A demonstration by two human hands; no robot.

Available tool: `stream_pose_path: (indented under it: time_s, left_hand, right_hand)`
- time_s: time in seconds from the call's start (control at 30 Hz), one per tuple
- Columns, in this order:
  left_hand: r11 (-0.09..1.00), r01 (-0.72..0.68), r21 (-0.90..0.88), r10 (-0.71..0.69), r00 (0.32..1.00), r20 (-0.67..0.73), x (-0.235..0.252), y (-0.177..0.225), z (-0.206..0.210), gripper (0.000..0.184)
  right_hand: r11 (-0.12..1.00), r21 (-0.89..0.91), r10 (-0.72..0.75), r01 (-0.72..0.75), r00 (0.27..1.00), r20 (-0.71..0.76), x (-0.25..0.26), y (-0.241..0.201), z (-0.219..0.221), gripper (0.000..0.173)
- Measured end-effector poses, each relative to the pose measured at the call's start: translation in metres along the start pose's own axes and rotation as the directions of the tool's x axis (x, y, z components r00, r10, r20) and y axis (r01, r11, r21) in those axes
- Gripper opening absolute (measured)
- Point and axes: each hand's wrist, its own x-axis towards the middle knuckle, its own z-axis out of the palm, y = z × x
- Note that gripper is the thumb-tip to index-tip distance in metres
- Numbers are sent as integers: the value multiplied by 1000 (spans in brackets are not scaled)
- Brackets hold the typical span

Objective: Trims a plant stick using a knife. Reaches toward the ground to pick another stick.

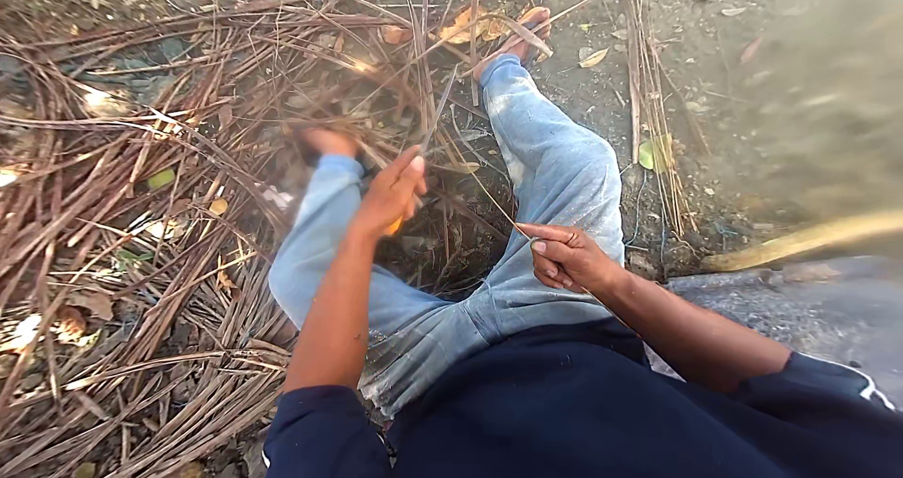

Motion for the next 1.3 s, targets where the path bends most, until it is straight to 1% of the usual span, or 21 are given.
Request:
stream_pose_path:
  time_s: [0.1, 0.17, 0.23, 0.33, 0.4, 0.47, 0.53, 0.6, 0.7, 0.77, 0.9, 1.0, 1.13, 1.3]
  left_hand:
    - [946, 16, -324, 31, 990, 139, -1, 1, 4, 53]
    - [880, 14, -475, 65, 987, 149, -2, -3, 10, 54]
    - [814, 17, -581, 83, 986, 145, -4, -5, 18, 49]
    - [732, 26, -681, 107, 982, 153, -14, -6, 35, 46]
    - [698, 37, -716, 120, 978, 168, -17, -8, 42, 49]
    - [681, 44, -731, 135, 974, 184, -17, -9, 46, 54]
    - [670, 37, -742, 154, 970, 187, -19, -10, 49, 56]
    - [649, 27, -761, 183, 964, 190, -23, -11, 51, 57]
    - [629, 6, -777, 223, 956, 189, -28, -11, 49, 58]
    - [649, -11, -760, 233, 955, 185, -30, -10, 47, 57]
    - [692, -45, -720, 238, 956, 170, -32, -9, 48, 55]
    - [663, -45, -747, 245, 956, 159, -29, -9, 44, 54]
    - [587, -76, -806, 264, 959, 102, -28, -7, 35, 50]
    - [584, -113, -804, 267, 962, 58, -28, -6, 29, 49]
  right_hand:
    - [997, -72, 24, -24, 1000, 1, -11, 10, -4, 43]
    - [993, -117, 34, -32, 999, 20, -17, 15, -5, 43]
    - [992, -125, 20, -14, 999, 41, -20, 18, -6, 40]
    - [990, -138, -23, 28, 999, 39, -15, 15, -5, 32]
    - [984, -169, -48, 49, 999, 5, -3, 8, 1, 29]
    - [976, -211, -64, 55, 997, -37, 12, -1, 8, 29]
    - [974, -214, -83, 69, 995, -59, 28, -9, 15, 28]
    - [985, -157, -75, 65, 995, -60, 41, -16, 21, 27]
    - [1000, -12, -27, 26, 999, -42, 52, -20, 27, 26]
    - [999, 44, -18, 19, 999, -42, 55, -18, 30, 24]
    - [996, 84, -38, 43, 997, -64, 58, -17, 34, 21]
    - [995, 103, -11, 12, 1000, -10, 59, -18, 34, 24]
    - [990, 142, -5, -7, 997, 83, 57, -14, 31, 31]
    - [994, 109, -15, 6, 997, 80, 56, -16, 34, 33]
